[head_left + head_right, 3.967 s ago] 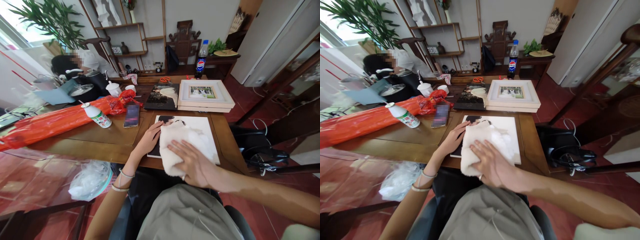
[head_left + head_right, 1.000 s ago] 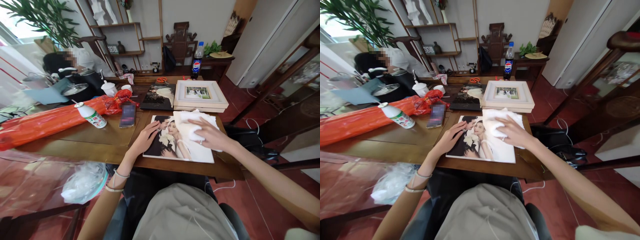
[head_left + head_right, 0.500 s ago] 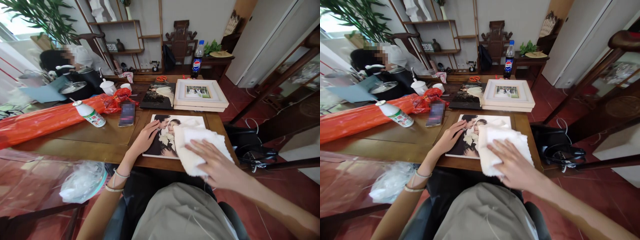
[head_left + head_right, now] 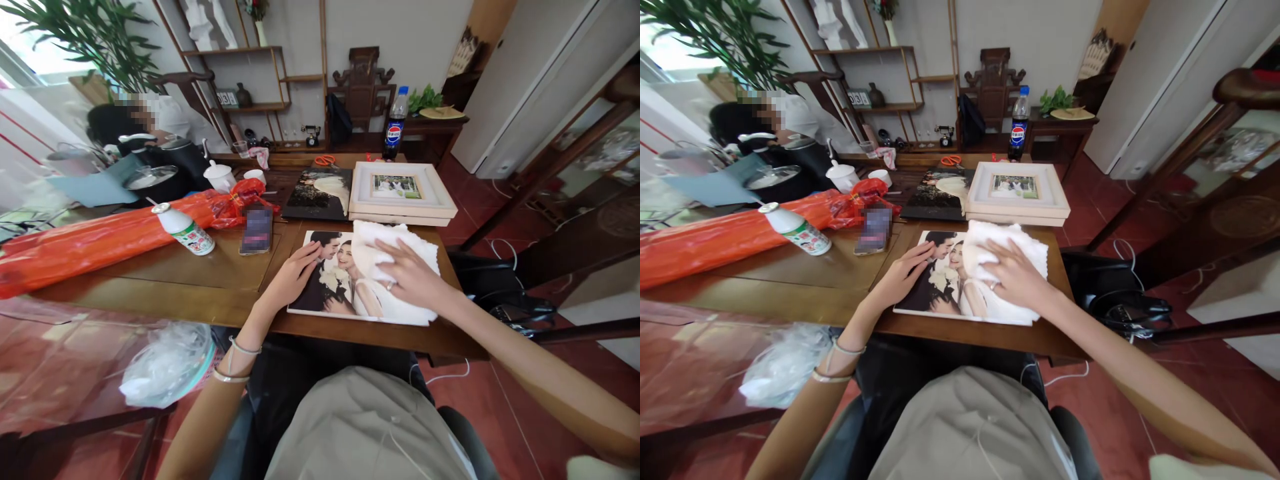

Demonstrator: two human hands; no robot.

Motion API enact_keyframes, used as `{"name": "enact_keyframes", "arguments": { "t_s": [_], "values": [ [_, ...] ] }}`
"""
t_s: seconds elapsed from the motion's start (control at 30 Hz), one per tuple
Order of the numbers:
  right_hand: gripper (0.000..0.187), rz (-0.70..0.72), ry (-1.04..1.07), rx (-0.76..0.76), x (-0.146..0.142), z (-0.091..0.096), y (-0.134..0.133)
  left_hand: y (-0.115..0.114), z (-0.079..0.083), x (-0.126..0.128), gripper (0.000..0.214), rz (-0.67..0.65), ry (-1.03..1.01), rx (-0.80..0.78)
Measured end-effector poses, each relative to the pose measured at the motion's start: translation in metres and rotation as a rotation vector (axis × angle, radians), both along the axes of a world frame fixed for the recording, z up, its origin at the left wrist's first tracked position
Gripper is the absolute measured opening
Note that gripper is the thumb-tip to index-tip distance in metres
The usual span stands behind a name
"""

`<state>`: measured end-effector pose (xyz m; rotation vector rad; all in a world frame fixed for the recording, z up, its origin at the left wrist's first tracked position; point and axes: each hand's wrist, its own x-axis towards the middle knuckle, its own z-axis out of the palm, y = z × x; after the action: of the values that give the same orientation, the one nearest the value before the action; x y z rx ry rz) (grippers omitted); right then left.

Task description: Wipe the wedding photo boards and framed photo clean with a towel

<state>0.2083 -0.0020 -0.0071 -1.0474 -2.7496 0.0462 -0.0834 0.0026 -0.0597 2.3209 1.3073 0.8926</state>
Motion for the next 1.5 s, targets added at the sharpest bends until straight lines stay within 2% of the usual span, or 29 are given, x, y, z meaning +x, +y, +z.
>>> {"name": "enact_keyframes", "arguments": {
  "t_s": [0.1, 0.2, 0.27, 0.37, 0.43, 0.5, 0.7, 0.83, 0.93, 1.07, 1.2, 1.27, 1.37, 1.5],
  "values": [
    [0.028, -0.141, -0.016, 0.063, -0.016, -0.002, 0.003, 0.000, 0.000, 0.001, 0.042, 0.001, -0.001, 0.011],
    [0.031, -0.220, -0.084, 0.132, -0.054, -0.006, -0.021, 0.000, 0.000, 0.002, 0.042, 0.002, -0.003, 0.027],
    [0.031, -0.203, -0.157, 0.150, -0.084, -0.008, -0.043, 0.001, 0.000, 0.001, 0.042, 0.004, -0.008, 0.027],
    [0.040, -0.076, -0.173, 0.217, -0.120, -0.008, -0.070, 0.003, -0.003, -0.003, 0.039, -0.028, -0.020, 0.024],
    [0.044, -0.043, -0.159, 0.252, -0.134, -0.008, -0.079, 0.006, -0.006, -0.006, 0.038, -0.053, -0.039, 0.029],
    [0.044, -0.076, -0.153, 0.265, -0.140, -0.009, -0.080, 0.008, -0.008, -0.008, 0.039, -0.057, -0.060, 0.033],
    [0.044, -0.116, -0.244, 0.317, -0.130, -0.017, -0.084, 0.004, -0.001, -0.002, 0.040, -0.027, -0.041, 0.019],
    [0.036, -0.199, -0.283, 0.289, -0.097, -0.016, -0.097, 0.001, 0.003, 0.001, 0.041, 0.001, -0.013, 0.019],
    [0.030, -0.243, -0.361, 0.298, -0.063, -0.005, -0.099, 0.001, 0.002, 0.001, 0.041, 0.002, -0.001, 0.016],
    [0.024, -0.210, -0.382, 0.192, -0.030, 0.016, -0.079, 0.001, 0.000, 0.001, 0.041, 0.002, 0.003, 0.028],
    [0.028, -0.074, -0.150, 0.042, -0.025, 0.025, -0.036, 0.001, 0.001, 0.001, 0.042, -0.004, 0.028, 0.045],
    [0.030, -0.030, -0.017, -0.042, -0.035, 0.022, -0.010, 0.001, 0.001, 0.001, 0.042, -0.001, 0.034, 0.047],
    [0.034, -0.043, 0.149, -0.151, -0.060, 0.016, 0.029, 0.000, 0.000, 0.001, 0.041, 0.003, 0.041, 0.048],
    [0.040, 0.043, 0.240, -0.231, -0.101, 0.015, 0.069, 0.001, 0.000, 0.000, 0.040, 0.023, 0.058, 0.056]
  ]
}}
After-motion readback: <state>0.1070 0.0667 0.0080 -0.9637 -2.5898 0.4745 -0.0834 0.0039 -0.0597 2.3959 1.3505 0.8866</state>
